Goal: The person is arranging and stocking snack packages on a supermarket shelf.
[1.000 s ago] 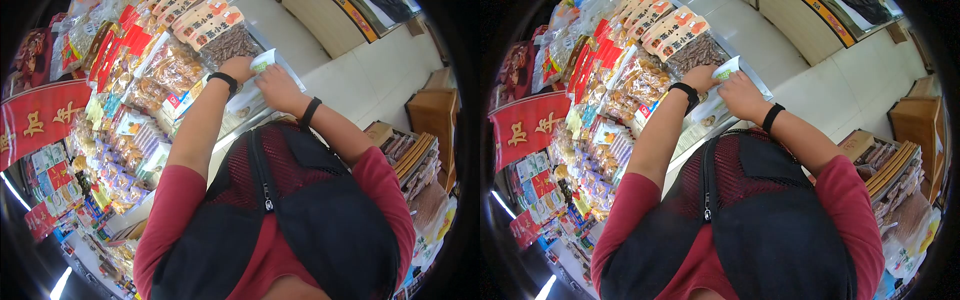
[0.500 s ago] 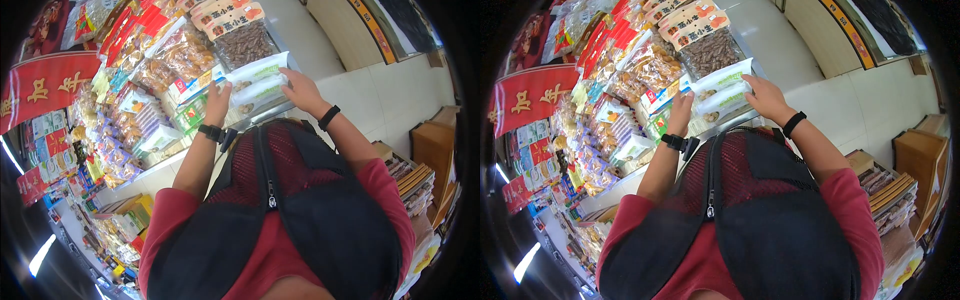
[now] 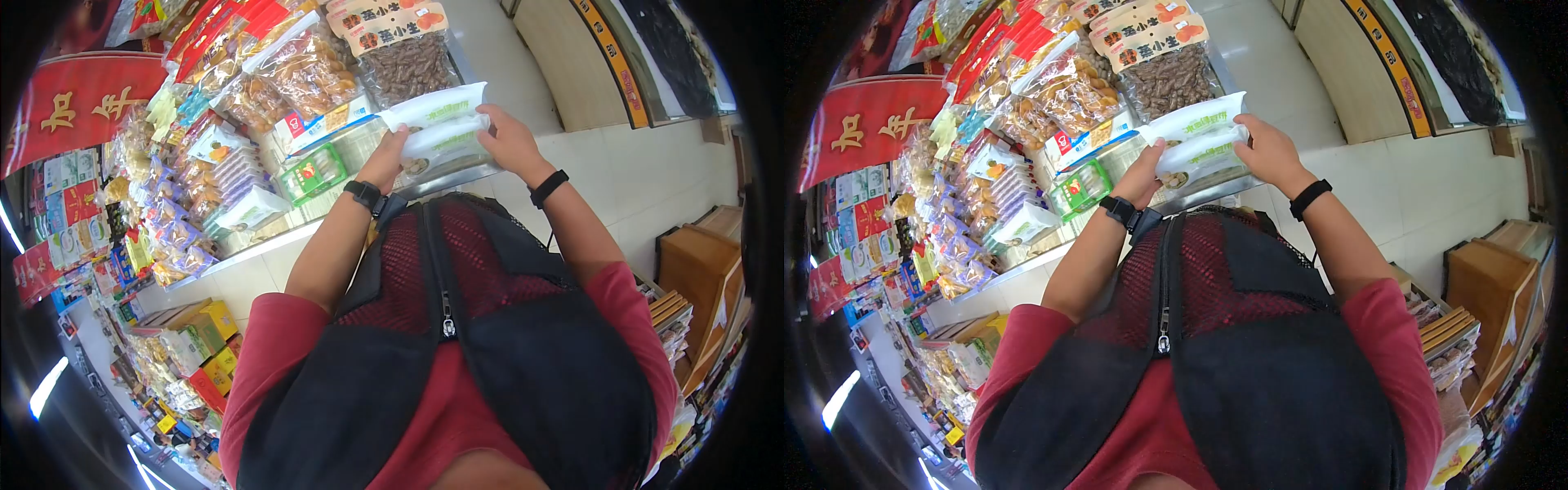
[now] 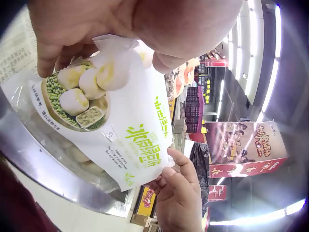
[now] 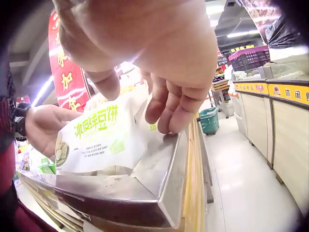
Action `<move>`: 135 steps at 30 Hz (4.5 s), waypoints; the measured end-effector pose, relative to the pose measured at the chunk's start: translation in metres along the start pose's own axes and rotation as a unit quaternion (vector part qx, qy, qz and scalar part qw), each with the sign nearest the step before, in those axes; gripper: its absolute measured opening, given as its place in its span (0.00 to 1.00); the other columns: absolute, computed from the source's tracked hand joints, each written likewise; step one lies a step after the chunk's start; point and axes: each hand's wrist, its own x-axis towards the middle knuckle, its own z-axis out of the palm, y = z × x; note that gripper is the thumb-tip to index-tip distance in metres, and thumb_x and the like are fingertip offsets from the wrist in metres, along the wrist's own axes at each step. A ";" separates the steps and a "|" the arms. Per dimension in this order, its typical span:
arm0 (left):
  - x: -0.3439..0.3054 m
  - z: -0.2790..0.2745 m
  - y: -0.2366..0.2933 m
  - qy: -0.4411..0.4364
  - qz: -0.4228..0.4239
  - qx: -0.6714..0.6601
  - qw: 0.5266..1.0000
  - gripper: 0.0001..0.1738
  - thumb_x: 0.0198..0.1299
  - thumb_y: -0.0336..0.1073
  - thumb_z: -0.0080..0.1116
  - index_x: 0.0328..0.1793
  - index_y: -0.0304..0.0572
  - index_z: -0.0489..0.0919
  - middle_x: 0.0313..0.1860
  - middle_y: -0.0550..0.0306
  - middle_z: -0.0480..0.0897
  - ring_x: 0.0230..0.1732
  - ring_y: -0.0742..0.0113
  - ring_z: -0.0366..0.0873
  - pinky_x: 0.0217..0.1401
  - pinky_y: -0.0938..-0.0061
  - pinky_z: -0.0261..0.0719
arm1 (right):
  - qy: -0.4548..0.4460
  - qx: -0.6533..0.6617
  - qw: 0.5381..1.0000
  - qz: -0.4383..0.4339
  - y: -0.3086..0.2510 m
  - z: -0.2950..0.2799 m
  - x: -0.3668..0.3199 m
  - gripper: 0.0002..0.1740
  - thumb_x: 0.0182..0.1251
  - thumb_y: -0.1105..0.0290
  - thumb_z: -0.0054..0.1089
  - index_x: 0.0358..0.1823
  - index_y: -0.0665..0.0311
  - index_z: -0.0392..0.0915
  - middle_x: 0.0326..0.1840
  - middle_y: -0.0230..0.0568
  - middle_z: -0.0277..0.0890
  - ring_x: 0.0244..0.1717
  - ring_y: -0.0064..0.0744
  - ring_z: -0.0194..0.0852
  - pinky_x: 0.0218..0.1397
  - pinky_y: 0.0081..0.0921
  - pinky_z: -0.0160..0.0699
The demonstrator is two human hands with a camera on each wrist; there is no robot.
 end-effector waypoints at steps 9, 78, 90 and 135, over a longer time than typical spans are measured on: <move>0.026 -0.009 -0.022 0.032 0.008 0.039 0.999 0.33 0.77 0.56 0.37 0.77 0.40 0.59 0.71 0.47 0.69 0.72 0.57 0.66 0.72 0.57 0.65 | 0.073 0.071 0.995 0.006 0.023 0.023 0.014 0.32 0.70 0.59 0.56 0.73 0.62 0.63 0.52 0.51 0.80 0.46 0.42 0.80 0.53 0.35 0.76; 0.040 0.068 0.152 -0.145 0.180 0.740 0.631 0.30 0.64 0.53 0.59 0.66 0.42 0.75 0.55 0.39 0.82 0.56 0.43 0.80 0.59 0.57 0.76 | 0.148 0.212 0.965 0.052 0.018 0.012 -0.001 0.30 0.74 0.56 0.52 0.70 0.68 0.67 0.54 0.50 0.79 0.54 0.37 0.79 0.60 0.29 0.73; 0.053 0.020 0.152 -0.075 0.162 0.714 0.677 0.50 0.53 0.59 0.69 0.76 0.37 0.65 0.67 0.36 0.75 0.67 0.47 0.73 0.70 0.64 0.70 | 0.067 0.231 0.971 -0.009 0.016 0.016 0.013 0.32 0.74 0.57 0.53 0.72 0.69 0.63 0.62 0.52 0.76 0.58 0.40 0.77 0.60 0.32 0.74; -0.092 -0.159 0.050 0.180 0.128 0.698 0.681 0.52 0.43 0.49 0.74 0.73 0.36 0.63 0.56 0.39 0.76 0.56 0.42 0.76 0.59 0.57 0.76 | -0.006 0.311 0.950 0.018 0.027 0.017 0.018 0.23 0.74 0.66 0.54 0.66 0.69 0.69 0.56 0.42 0.78 0.55 0.28 0.74 0.61 0.27 0.71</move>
